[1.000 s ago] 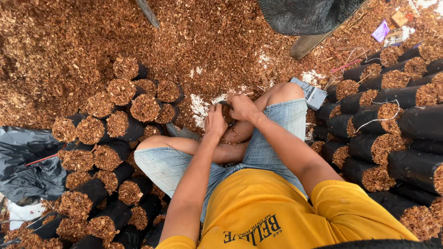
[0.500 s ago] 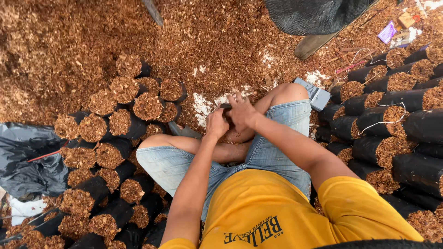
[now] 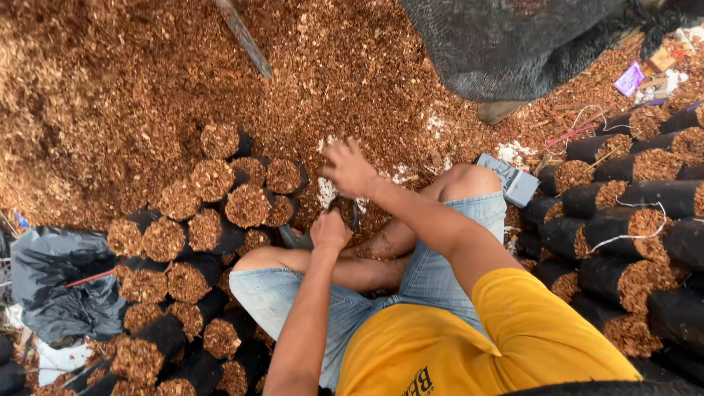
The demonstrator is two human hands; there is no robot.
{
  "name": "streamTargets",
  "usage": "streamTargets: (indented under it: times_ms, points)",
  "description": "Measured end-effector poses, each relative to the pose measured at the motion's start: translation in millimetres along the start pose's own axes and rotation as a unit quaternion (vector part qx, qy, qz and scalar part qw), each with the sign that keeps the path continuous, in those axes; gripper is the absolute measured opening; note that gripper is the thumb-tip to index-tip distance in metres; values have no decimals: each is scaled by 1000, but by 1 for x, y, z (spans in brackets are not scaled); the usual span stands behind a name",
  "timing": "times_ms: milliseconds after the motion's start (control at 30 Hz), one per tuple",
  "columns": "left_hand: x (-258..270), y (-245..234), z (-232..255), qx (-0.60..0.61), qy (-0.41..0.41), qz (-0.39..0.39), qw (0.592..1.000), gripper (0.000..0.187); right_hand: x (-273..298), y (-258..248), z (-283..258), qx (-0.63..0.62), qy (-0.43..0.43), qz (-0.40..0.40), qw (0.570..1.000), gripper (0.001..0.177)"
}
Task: The person sits cross-legged on the ground and fills black plastic nursery bags with a brown, fibrous substrate. They scoop the material by hand from a large pile and pack it into the bags, then place the filled bags in a row.
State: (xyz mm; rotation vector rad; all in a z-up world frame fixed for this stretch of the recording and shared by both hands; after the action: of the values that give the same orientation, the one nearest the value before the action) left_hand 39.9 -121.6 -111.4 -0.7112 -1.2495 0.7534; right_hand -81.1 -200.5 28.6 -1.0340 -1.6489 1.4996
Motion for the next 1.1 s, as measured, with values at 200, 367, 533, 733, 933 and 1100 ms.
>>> streamTargets:
  times_ms: [200, 367, 533, 733, 933, 1100]
  points:
    - [14, -45, 32, 318, -97, 54, 941, 52, 10, -33, 84, 92, 18, -36, 995, 30]
    - [24, -77, 60, 262, -55, 18, 963, 63, 39, 41, 246, -54, 362, 96, 926, 50]
    - [-2, -79, 58, 181, -25, 63, 981, 49, 41, 147, 240, -25, 322, 7, 946, 59]
    - [-1, -108, 64, 157, 43, 75, 984, 50, 53, 72, 141, -697, 489, 58, 521, 66]
    - [4, -104, 58, 251, 33, 81, 964, 52, 37, 69, 39, -892, 385, 47, 232, 26]
    - [2, -90, 34, 261, 46, 131, 955, 59, 45, 7, 44, -691, 304, 124, 644, 19]
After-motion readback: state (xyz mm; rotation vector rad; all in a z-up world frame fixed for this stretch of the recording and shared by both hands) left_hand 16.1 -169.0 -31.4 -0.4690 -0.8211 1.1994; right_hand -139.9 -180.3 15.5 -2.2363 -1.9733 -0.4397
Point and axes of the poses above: each hand's wrist, its own x-axis away from the middle knuckle, its own y-axis out of the palm, z = x × y, the point moved 8 cm from there along -x, towards the middle knuckle, and after that the axes turned 10 degrees about z, right-handed, at the moved point
